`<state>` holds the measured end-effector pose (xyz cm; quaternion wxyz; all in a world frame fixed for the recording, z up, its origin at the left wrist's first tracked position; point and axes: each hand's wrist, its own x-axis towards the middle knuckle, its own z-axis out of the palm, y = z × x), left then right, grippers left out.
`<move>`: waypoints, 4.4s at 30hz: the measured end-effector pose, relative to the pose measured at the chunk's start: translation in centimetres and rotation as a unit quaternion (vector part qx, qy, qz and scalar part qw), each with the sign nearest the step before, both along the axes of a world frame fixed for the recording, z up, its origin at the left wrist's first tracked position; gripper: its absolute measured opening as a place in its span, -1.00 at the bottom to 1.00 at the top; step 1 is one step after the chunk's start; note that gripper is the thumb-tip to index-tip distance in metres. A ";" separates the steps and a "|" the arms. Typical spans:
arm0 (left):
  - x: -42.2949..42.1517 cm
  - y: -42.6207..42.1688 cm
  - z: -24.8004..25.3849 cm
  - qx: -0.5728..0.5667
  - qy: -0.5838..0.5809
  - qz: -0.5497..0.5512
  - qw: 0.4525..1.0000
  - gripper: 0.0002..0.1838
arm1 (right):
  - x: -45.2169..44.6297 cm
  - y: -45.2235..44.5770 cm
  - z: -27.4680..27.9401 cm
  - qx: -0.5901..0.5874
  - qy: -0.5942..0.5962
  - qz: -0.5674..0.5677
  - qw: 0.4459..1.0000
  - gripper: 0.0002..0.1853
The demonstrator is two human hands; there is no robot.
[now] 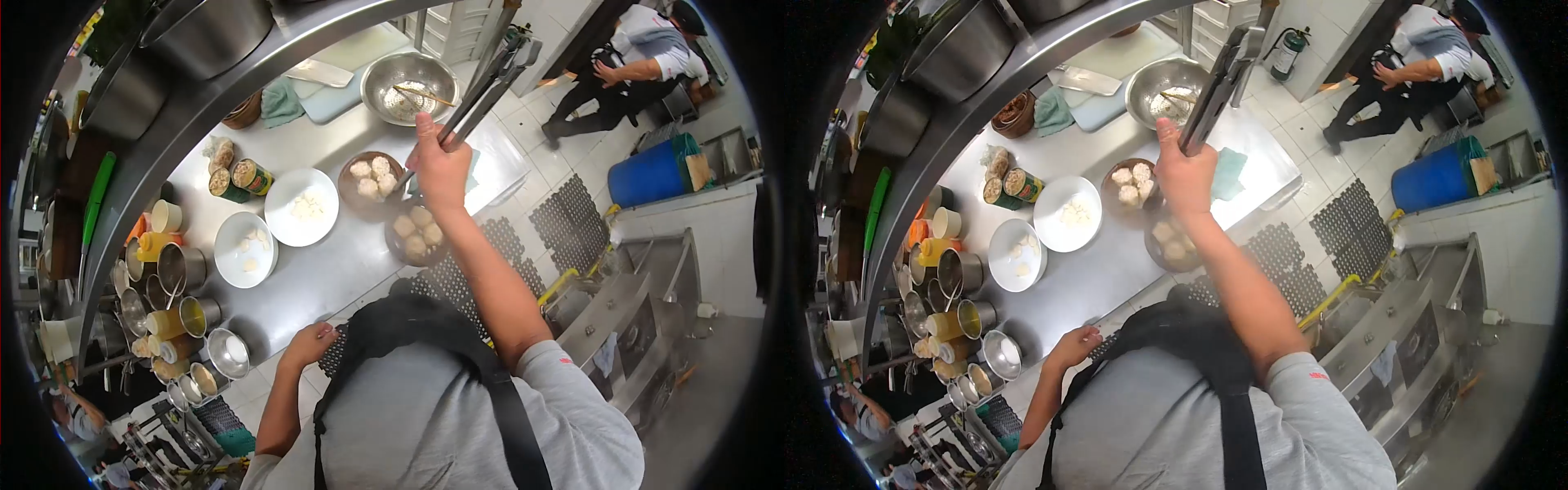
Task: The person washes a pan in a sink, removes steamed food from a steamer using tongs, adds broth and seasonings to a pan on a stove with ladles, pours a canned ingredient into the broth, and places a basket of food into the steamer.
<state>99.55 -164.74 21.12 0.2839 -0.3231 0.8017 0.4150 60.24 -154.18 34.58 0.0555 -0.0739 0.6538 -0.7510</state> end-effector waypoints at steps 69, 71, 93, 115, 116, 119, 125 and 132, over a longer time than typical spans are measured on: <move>6.7 24.5 -1.7 0.014 0.031 0.401 0.916 -0.57 | -1.3 7.0 -2.3 0.101 0.096 0.224 0.965 -0.39; 7.8 23.8 -1.5 -0.018 0.025 0.382 0.924 -0.56 | -2.1 6.7 -2.4 0.052 0.102 0.208 0.971 -0.40; 3.7 27.3 3.5 -0.028 0.025 0.436 0.899 -0.54 | -1.8 4.4 -7.0 -0.027 0.078 0.288 0.954 -0.63; -14.3 19.8 17.8 0.124 0.378 0.554 0.731 -0.30 | 5.7 9.2 -6.8 0.206 0.266 0.679 0.652 -0.74; -13.5 20.3 18.4 0.114 0.339 0.541 0.761 -0.36 | 5.1 9.4 -6.1 0.247 0.224 0.686 0.647 -0.73; -10.6 20.9 22.9 -0.071 0.427 0.350 0.831 -0.64 | 3.7 9.7 -5.8 0.282 0.180 0.658 0.675 -0.63; -11.7 24.8 30.6 -0.016 0.808 0.259 0.529 -0.39 | 3.1 9.8 -8.3 0.385 0.112 0.683 0.610 -0.51; -14.0 28.9 32.2 -0.119 0.902 0.359 0.209 -0.56 | 9.8 7.6 -6.4 0.333 0.172 0.768 0.519 -0.52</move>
